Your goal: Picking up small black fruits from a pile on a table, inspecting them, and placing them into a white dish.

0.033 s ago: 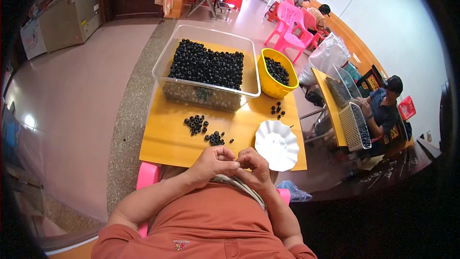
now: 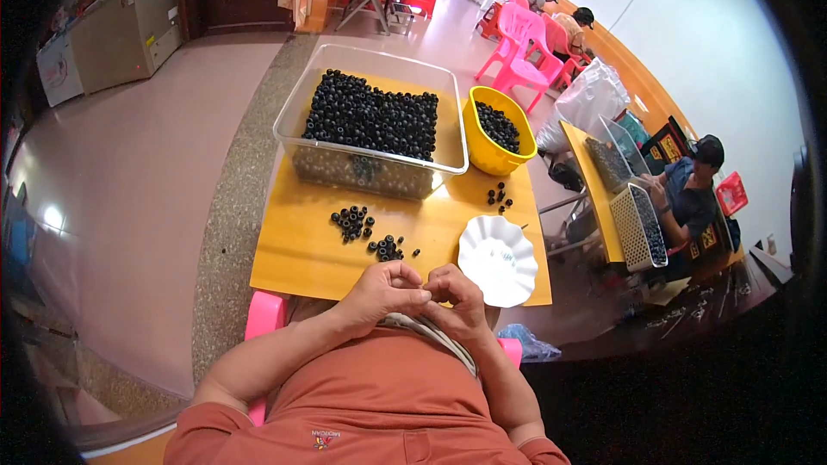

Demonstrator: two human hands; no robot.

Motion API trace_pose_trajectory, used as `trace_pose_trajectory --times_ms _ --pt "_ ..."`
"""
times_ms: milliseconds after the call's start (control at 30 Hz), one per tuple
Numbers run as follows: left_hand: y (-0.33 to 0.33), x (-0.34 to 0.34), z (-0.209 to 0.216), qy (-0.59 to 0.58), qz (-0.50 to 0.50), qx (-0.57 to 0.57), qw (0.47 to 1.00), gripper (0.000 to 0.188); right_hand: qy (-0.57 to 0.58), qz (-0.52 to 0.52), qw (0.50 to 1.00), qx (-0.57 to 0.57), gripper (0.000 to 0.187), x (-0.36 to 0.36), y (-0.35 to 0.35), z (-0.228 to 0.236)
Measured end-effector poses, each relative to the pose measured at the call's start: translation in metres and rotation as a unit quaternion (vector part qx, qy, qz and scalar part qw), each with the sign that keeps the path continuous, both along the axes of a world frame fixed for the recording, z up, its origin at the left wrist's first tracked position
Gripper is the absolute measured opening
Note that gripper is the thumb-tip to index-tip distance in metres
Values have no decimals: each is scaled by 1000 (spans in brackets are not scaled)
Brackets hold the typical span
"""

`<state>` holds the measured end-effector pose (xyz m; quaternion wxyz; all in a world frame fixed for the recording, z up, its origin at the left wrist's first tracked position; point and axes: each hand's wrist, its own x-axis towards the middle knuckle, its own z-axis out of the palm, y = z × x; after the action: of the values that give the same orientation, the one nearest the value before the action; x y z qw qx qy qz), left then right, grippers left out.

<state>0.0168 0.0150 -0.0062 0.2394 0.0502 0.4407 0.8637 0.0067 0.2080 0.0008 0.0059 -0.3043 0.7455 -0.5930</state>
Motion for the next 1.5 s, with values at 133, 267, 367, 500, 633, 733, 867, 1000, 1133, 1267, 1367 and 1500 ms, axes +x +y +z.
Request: trace_pose_trajectory --times_ms 133,267,367,500,633,733,867,1000,1133,1267,1367,1500 --pt "2 3 7 10 25 -33 999 19 45 -22 998 41 22 0 0 4" --pt "4 3 6 8 46 -38 998 15 54 -32 997 41 21 -2 -1 2" --pt "3 3 6 3 63 -34 997 13 63 -32 997 32 22 -4 -4 1" --pt "3 2 8 -1 70 -33 997 12 70 -40 996 25 23 -4 -8 3" --pt "5 4 9 -1 85 -39 996 12 89 -48 994 35 23 -3 -7 3" --pt "5 5 8 -4 100 -41 994 11 89 -57 993 43 23 -1 -8 3" --pt "6 5 4 1 100 -31 994 11 87 -72 993 28 21 1 -11 3" --pt "6 5 7 5 111 -38 993 12 78 -73 994 23 19 2 -11 10" --pt "6 4 10 8 132 -38 991 12 119 -108 984 78 17 -16 21 14" --pt "6 4 8 12 127 -40 991 11 163 -266 927 207 8 -45 68 17" --pt "8 4 8 14 114 -49 992 11 156 -284 876 357 14 -61 93 11" --pt "7 5 8 -2 116 -46 992 11 157 -280 847 424 16 -69 95 11"
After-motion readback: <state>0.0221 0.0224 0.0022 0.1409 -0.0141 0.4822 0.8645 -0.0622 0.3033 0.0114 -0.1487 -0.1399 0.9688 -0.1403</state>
